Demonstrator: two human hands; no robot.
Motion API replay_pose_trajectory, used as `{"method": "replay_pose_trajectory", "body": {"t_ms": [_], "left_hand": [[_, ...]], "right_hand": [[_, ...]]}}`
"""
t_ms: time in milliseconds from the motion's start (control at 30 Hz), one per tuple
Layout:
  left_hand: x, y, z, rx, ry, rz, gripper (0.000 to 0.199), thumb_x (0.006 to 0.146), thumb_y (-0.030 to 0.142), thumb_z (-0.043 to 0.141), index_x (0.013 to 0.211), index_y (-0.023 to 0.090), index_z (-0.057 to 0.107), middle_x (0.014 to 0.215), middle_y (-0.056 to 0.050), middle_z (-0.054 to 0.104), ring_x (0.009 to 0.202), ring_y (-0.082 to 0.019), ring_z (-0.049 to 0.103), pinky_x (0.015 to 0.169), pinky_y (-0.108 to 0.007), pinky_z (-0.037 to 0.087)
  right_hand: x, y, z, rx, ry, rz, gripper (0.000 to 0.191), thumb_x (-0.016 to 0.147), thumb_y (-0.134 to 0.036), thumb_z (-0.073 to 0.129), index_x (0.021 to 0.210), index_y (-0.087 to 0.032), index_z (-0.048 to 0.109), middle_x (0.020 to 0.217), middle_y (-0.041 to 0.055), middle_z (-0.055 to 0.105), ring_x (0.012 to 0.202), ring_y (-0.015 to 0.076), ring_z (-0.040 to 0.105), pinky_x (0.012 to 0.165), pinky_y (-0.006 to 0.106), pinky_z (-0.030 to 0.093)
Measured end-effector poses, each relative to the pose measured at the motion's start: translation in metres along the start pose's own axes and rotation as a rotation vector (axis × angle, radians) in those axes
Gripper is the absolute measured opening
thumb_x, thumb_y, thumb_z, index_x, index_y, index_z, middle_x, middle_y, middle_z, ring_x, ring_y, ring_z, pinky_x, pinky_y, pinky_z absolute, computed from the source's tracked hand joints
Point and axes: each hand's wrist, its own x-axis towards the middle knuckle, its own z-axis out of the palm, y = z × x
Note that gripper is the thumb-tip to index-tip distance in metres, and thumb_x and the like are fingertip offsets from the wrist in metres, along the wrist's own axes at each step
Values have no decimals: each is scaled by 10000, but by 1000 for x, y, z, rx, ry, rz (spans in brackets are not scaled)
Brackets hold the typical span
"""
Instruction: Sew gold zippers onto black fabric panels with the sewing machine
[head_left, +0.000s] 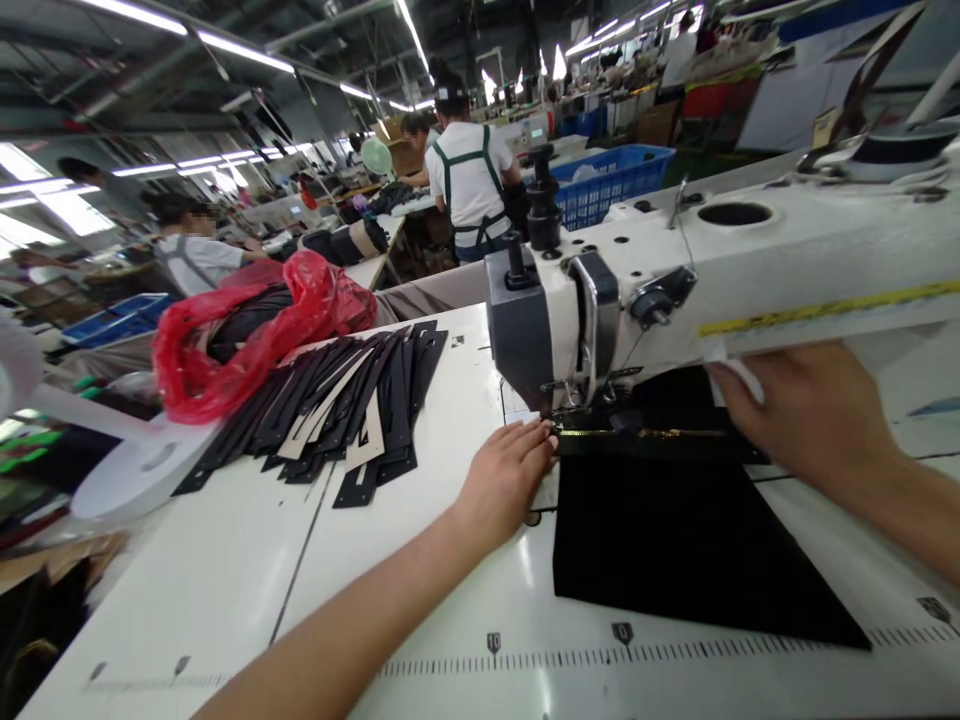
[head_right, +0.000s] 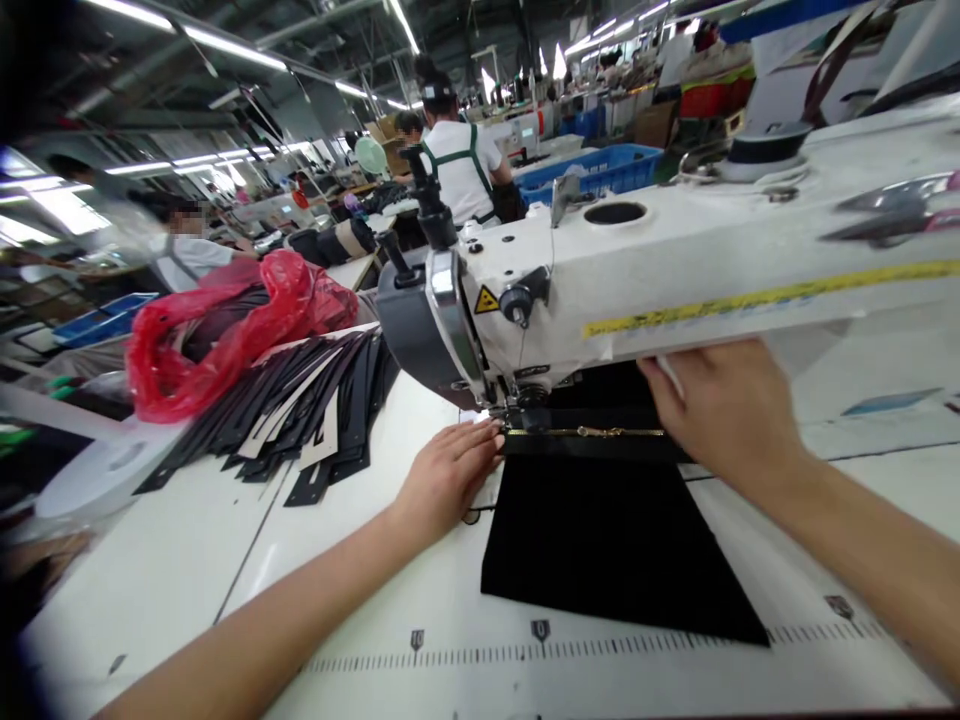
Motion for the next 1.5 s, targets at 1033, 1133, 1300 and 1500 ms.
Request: {"method": "replay_pose_trajectory", "body": {"t_ms": [1033, 1133, 1300, 1500], "left_hand": [[1, 10, 17, 157, 41, -52, 218, 898, 136, 449, 1048, 112, 606, 1133, -171, 611, 1077, -274, 570, 866, -413, 494], [2, 8, 18, 141, 65, -39, 216, 909, 140, 432, 1033, 117, 607, 1107, -164, 627, 1072, -265, 578, 858, -414, 501], [8, 8, 14, 167, 35, -3, 189, 905, 120, 437, 984, 102, 608, 1062, -160, 644, 1042, -255, 595, 851, -401, 508], [10, 8, 12, 192, 21, 39, 196, 916, 114, 418, 965, 98, 607, 1047, -162, 643, 1040, -242, 594, 859, -396, 507]], "right_hand": [[-21, -65, 64, 79, -232, -473, 289, 871, -130, 428, 1097, -122, 609, 1118, 114, 621, 1029, 240, 567, 915, 412, 452], [-21, -64, 62, 102, -249, -468, 294, 868, -131, 432, 1111, -125, 599, 1129, 109, 616, 1033, 237, 570, 903, 404, 468], [-20, -61, 63, 123, -247, -498, 289, 876, -142, 434, 1117, -123, 593, 1150, 103, 610, 1041, 237, 572, 897, 408, 479], [-20, -59, 66, 113, -212, -512, 286, 875, -138, 431, 1108, -122, 596, 1134, 111, 621, 1027, 235, 584, 869, 400, 498]]}}
